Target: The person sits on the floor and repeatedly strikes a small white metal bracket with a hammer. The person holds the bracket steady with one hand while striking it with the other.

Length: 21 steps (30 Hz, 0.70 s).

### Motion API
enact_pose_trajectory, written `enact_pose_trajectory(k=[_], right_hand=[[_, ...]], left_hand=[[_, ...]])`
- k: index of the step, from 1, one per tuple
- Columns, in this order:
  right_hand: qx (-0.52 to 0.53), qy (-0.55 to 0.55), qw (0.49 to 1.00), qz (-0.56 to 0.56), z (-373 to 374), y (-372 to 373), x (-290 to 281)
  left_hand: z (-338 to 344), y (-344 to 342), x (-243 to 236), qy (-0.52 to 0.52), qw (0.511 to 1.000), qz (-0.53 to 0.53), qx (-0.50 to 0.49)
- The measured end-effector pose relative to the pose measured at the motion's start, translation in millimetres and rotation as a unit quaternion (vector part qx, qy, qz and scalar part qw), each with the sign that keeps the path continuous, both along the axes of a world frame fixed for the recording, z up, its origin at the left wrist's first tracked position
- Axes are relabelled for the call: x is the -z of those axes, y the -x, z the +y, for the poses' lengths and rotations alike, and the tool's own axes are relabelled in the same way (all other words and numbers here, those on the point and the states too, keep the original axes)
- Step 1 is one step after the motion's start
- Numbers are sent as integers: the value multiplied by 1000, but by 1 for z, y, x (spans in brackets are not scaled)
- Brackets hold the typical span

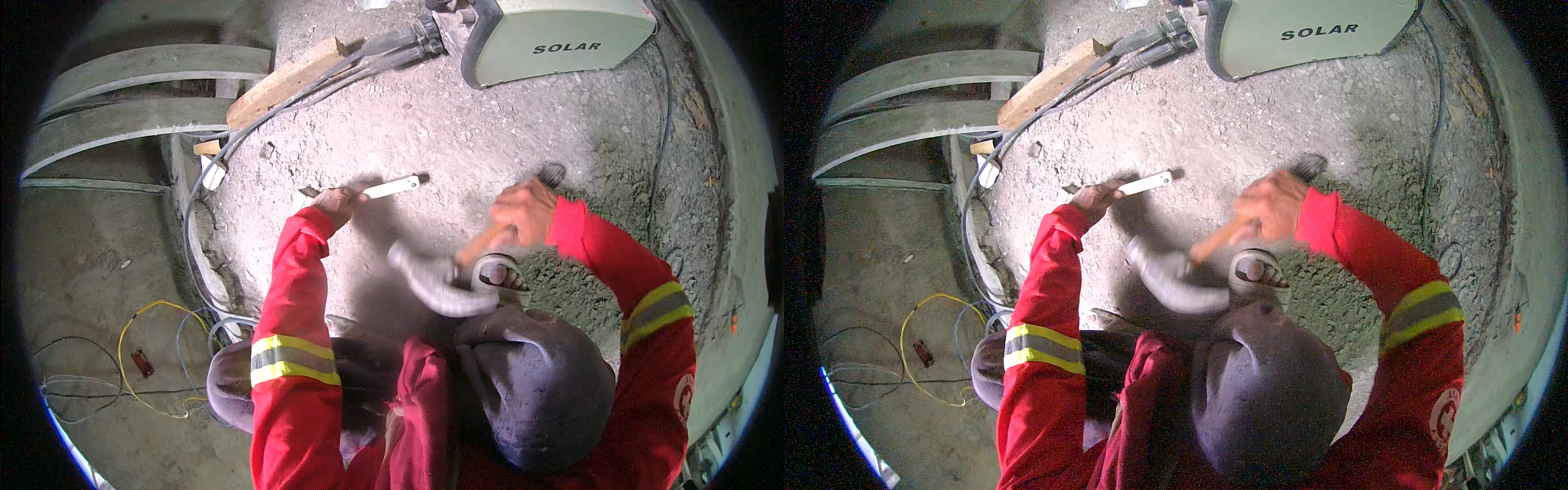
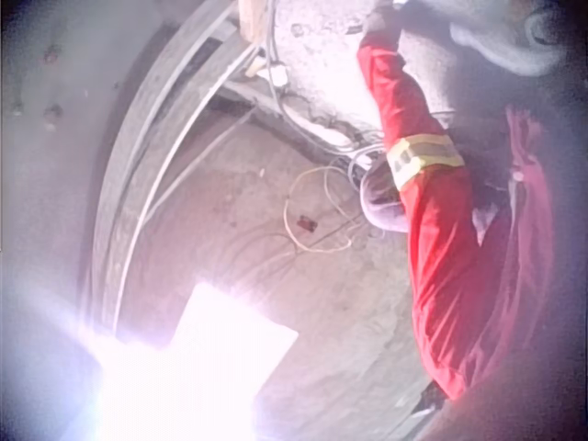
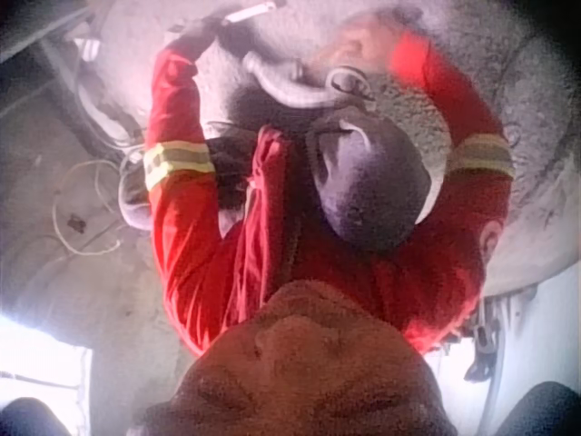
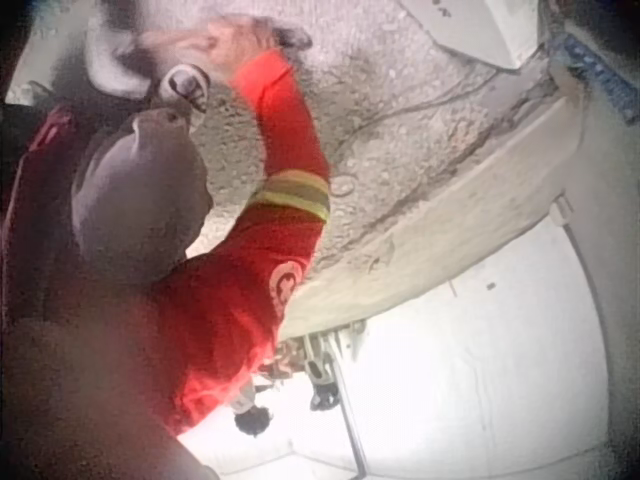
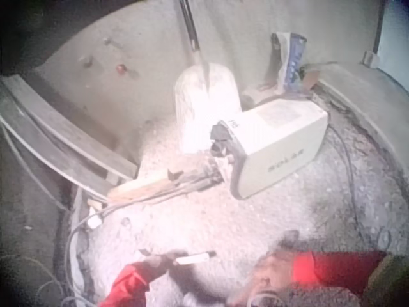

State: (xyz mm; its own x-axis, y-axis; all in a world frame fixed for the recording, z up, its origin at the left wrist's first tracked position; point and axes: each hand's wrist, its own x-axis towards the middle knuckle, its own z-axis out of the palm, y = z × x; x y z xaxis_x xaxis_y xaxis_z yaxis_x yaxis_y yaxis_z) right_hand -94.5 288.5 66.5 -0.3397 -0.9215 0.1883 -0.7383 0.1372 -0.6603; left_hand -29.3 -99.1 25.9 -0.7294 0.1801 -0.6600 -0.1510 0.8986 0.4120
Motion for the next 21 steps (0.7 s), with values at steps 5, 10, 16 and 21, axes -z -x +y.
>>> enact_pose_trajectory(k=[5, 10, 16, 21], right_hand=[[138, -286, 948, -2, -14, 0, -3], [21, -86, 996, -10, -3, -9, -7], [113, -306, 945, 1, -16, 3, -1], [-19, -67, 997, 40, -14, -15, -15]], left_hand=[[-9, -9, 6, -6, 998, 52, 21], [-10, -13, 15, 8, 998, 61, 7], [-11, -13, 5, 55, 995, 81, 34], [-5, -13, 2, 66, 996, 54, 17]])
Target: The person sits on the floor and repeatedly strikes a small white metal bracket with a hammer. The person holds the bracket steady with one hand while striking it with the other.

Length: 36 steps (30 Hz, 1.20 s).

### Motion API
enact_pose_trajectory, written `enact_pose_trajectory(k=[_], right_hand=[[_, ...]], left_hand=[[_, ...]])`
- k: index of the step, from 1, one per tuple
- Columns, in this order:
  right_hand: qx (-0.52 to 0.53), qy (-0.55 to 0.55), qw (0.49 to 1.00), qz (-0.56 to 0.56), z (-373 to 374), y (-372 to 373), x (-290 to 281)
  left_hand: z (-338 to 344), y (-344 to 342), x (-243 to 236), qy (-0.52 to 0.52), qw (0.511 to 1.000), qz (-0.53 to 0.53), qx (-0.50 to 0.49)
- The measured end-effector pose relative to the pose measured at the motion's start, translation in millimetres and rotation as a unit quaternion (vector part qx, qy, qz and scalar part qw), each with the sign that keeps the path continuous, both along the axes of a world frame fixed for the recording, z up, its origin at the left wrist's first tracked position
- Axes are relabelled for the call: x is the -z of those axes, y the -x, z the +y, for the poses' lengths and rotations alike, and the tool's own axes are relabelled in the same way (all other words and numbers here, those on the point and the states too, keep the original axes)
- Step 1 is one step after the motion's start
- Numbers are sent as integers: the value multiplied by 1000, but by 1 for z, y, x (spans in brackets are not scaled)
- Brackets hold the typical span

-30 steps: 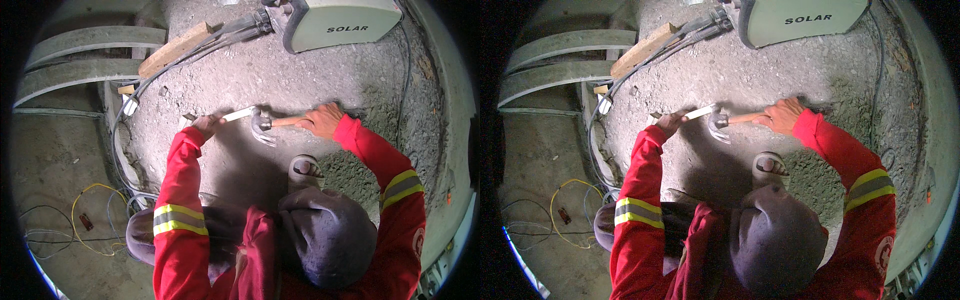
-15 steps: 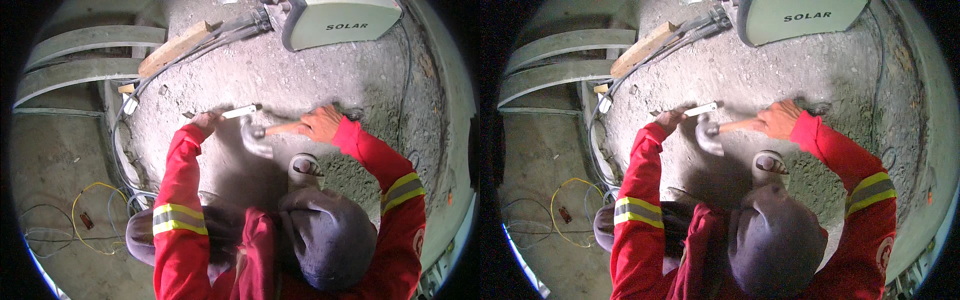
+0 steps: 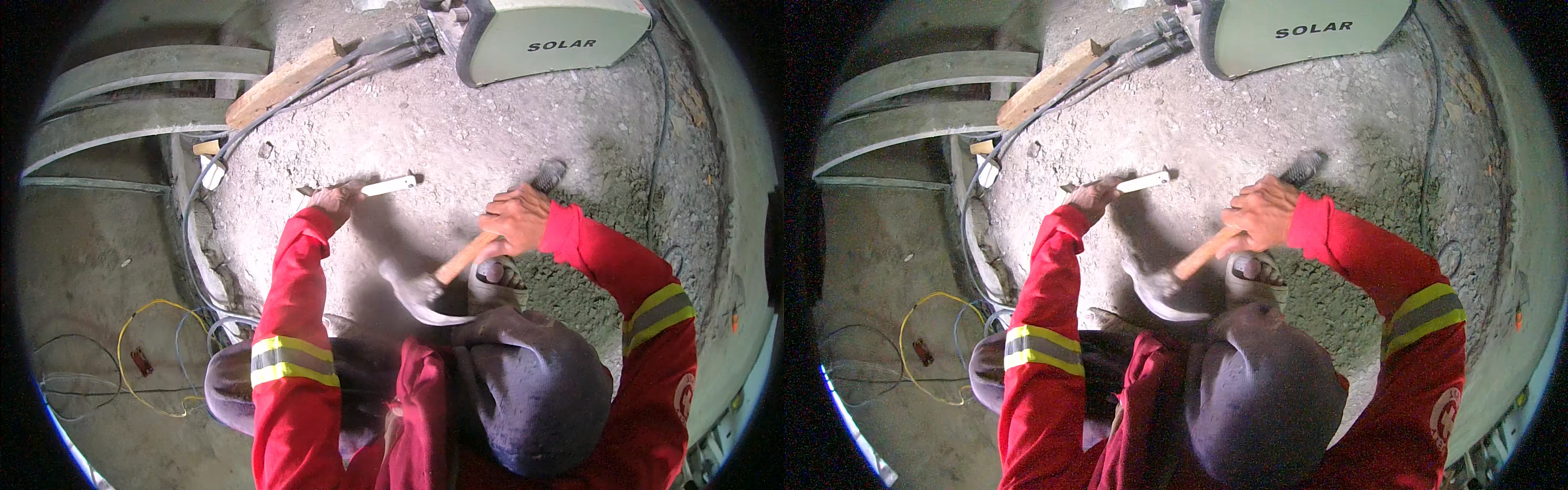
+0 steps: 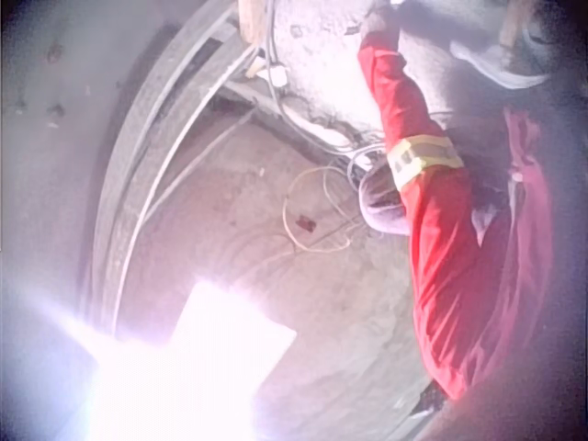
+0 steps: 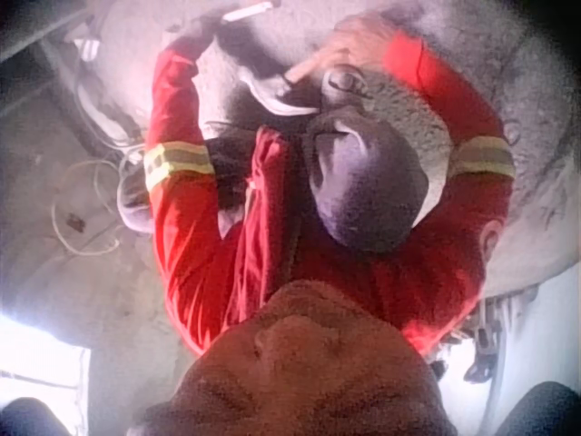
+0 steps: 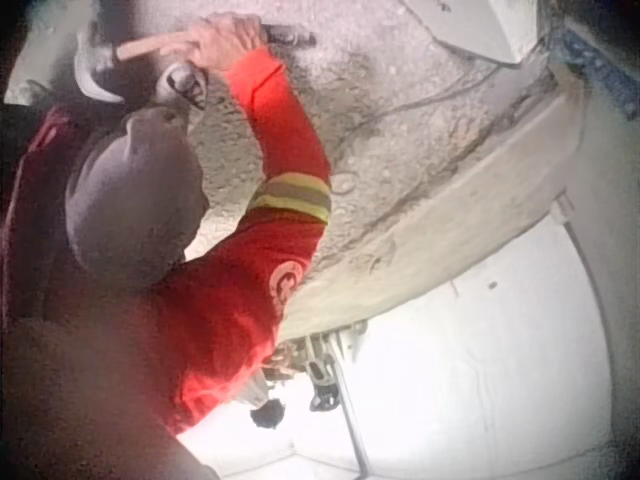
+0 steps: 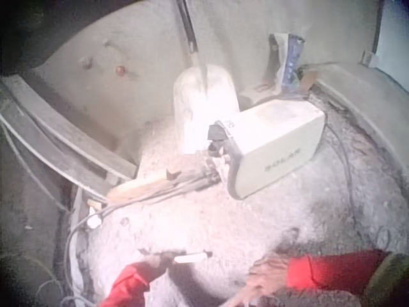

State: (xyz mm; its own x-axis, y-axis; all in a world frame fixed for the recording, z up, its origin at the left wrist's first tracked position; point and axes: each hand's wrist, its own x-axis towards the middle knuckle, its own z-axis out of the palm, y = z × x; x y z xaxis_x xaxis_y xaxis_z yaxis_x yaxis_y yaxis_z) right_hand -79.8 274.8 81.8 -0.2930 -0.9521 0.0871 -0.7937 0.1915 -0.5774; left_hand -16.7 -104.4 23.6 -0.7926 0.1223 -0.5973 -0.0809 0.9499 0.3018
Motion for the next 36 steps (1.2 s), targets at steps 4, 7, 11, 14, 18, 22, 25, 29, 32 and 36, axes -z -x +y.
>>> enact_pose_trajectory(k=[4, 7, 11, 14, 18, 22, 25, 29, 32, 36], right_hand=[[164, -201, 966, 2, 4, 24, 36], [138, -201, 970, -8, -1, 6, 20], [2, -15, 1000, 5, 4, -3, 8], [71, -113, 991, 15, 7, 23, 30], [112, -201, 973, 13, -4, 19, 20], [-9, -26, 999, 25, 0, 4, 13], [-11, -111, 993, 41, 7, 28, 29], [165, -226, 960, -19, -7, 13, 28], [64, -94, 992, -45, -6, 3, 6], [21, 0, 1000, -11, 0, 2, 6]], left_hand=[[5, 8, 2, 16, 1000, -1, 6], [4, 8, 0, 31, 999, -23, -14], [5, 5, -1, 60, 997, -39, -12], [-7, 4, 14, -12, 1000, 16, 3], [-1, 7, 3, -10, 1000, -18, -21], [-2, 6, 5, -9, 1000, -11, -16], [4, 15, -4, -8, 1000, -21, -17], [3, 17, -4, -36, 999, 10, -20], [2, 15, -3, -45, 998, 32, -18], [1, 15, 0, -41, 999, 23, 13]])
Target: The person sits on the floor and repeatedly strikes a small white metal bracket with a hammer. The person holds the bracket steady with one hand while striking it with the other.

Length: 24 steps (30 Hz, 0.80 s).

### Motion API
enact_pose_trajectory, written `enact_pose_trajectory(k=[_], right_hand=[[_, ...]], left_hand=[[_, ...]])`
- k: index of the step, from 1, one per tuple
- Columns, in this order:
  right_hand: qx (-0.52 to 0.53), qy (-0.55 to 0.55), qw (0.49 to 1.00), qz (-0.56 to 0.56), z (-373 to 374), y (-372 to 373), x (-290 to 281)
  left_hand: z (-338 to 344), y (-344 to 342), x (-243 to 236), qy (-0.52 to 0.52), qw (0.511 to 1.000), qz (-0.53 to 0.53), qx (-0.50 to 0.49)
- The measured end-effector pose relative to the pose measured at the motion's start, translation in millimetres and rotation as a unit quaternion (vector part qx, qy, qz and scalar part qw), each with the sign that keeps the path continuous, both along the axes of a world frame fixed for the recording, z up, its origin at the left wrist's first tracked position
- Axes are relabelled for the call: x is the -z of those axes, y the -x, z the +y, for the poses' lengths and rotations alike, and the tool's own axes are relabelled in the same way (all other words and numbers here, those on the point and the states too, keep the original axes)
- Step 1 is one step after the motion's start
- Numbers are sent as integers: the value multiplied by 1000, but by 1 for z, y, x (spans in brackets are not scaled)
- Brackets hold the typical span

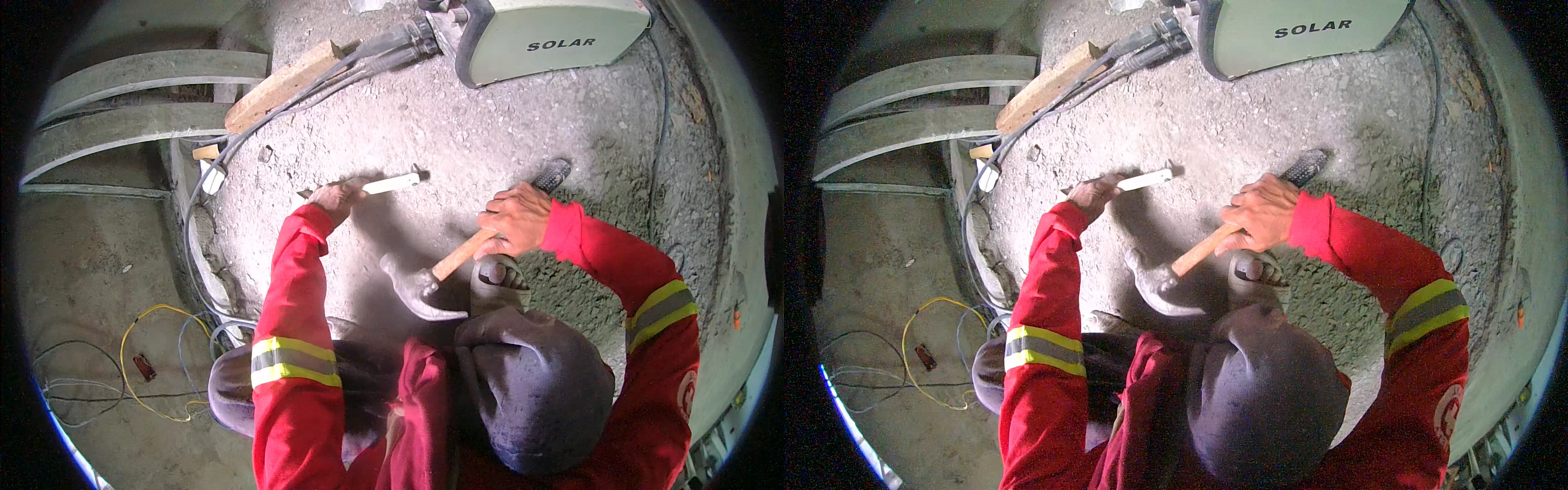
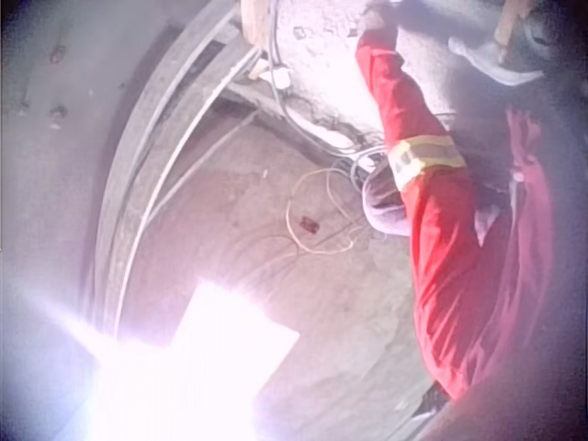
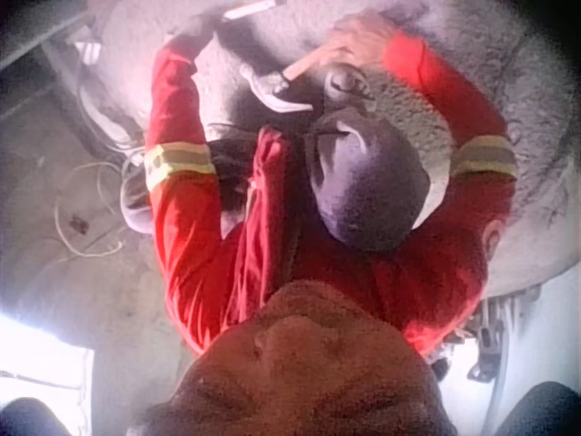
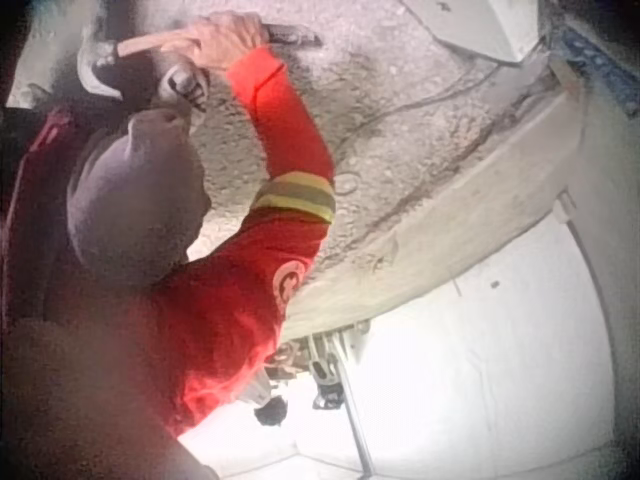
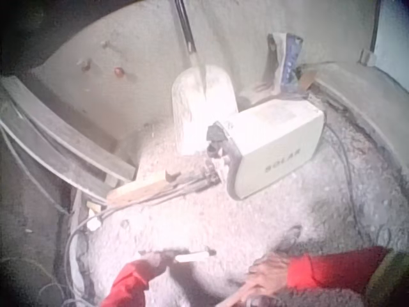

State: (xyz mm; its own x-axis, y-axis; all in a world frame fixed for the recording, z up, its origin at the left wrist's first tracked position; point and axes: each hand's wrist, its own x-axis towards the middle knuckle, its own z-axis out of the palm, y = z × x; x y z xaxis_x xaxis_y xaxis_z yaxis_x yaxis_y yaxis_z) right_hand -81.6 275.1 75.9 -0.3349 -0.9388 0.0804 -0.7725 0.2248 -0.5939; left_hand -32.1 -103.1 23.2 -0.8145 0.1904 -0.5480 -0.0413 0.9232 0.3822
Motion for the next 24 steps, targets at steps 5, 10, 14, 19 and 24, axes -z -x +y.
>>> enact_pose_trajectory(k=[5, 10, 14, 19, 24], right_hand=[[56, -44, 997, -15, 3, -1, 1], [41, 66, 995, -67, 7, -2, -15], [78, -141, 987, -15, 19, 32, 25], [135, -137, 979, -71, 4, 15, 10], [34, 28, 997, -70, 4, 14, -4]], left_hand=[[8, -1, 0, -76, 997, 3, 6], [-3, -3, 17, -62, 993, -77, -59], [5, 5, -6, -37, 994, -88, -59], [10, 18, -3, -152, 987, -16, -54], [9, 11, -21, -86, 996, -36, -12]])
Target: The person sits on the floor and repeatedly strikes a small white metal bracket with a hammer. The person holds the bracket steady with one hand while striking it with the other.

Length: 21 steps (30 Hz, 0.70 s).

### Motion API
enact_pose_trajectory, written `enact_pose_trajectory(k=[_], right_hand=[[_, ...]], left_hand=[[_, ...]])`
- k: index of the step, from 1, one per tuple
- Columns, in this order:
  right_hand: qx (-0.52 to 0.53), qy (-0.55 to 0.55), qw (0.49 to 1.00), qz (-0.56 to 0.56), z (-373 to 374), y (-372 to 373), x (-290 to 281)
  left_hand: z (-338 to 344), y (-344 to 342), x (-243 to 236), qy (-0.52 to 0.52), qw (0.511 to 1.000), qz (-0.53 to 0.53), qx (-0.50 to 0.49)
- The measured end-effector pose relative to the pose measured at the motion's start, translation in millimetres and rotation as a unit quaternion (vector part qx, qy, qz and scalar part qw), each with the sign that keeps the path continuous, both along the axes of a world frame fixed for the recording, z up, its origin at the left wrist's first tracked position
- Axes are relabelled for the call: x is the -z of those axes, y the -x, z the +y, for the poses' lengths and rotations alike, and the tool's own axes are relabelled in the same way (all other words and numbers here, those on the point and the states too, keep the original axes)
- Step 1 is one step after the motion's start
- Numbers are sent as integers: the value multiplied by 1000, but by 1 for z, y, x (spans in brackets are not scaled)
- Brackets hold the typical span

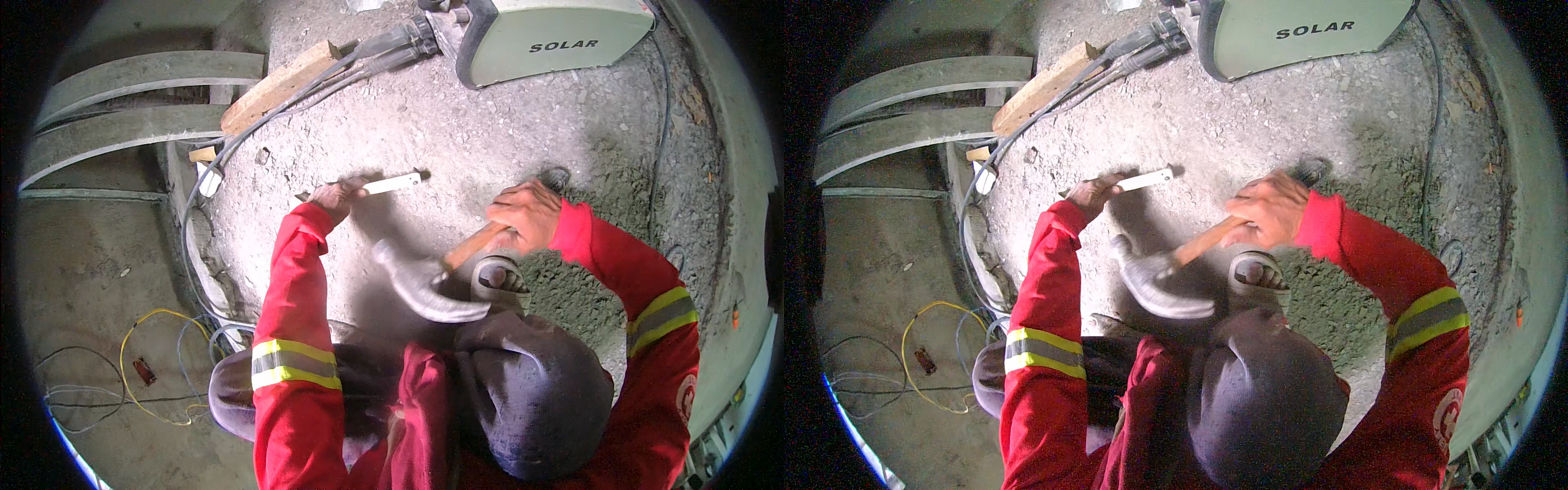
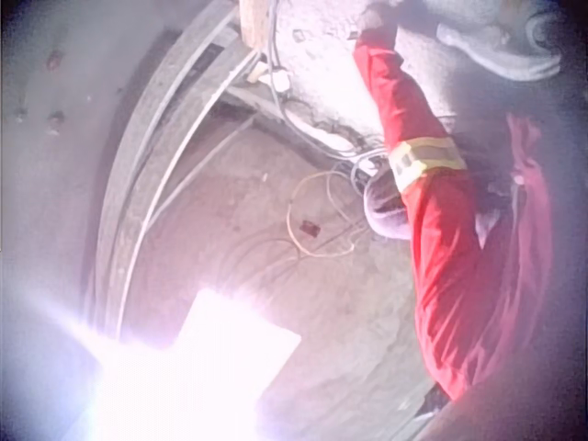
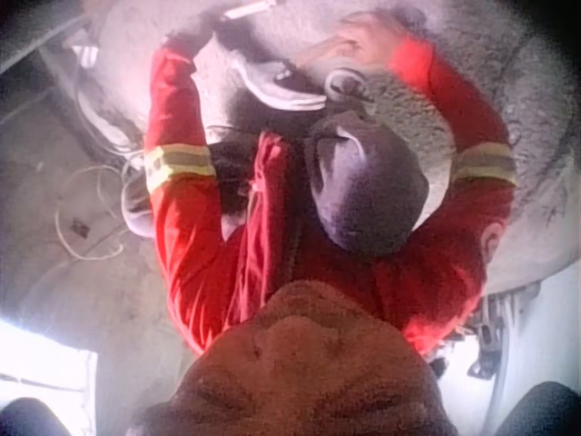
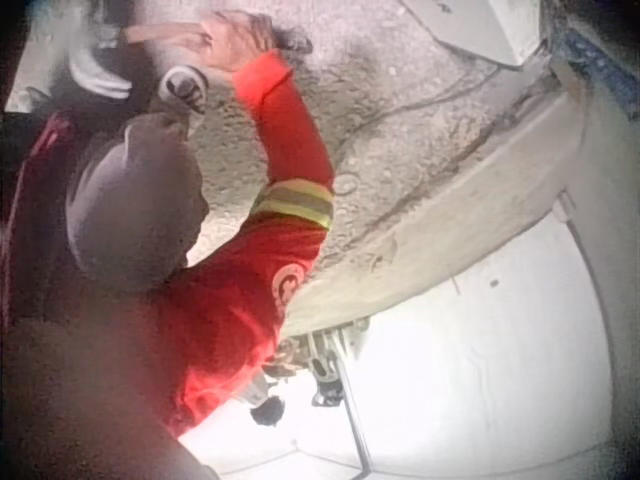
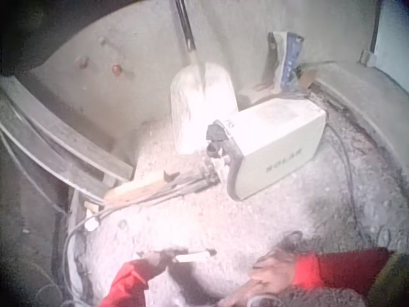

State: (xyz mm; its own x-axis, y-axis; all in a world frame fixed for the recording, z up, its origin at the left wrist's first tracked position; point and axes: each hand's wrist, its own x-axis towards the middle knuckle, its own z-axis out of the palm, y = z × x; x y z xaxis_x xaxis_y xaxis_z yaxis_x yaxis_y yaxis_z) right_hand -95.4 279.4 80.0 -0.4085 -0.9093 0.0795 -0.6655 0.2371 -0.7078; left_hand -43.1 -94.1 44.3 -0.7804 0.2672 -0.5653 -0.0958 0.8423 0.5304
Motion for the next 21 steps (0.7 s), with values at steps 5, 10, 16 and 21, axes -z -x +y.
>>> enact_pose_trajectory(k=[5, 10, 16, 21], right_hand=[[118, -208, 970, 50, 9, 11, 39], [49, -60, 997, -11, 2, -11, -10], [41, 35, 998, -11, -1, -18, -14], [66, -168, 983, -45, 21, 7, 19]], left_hand=[[-6, -3, 25, -6, 999, 22, -35], [-19, -5, 39, -46, 998, 10, -31], [5, 4, 24, -26, 999, 38, -19], [-6, 8, 20, 37, 999, -15, -29]])
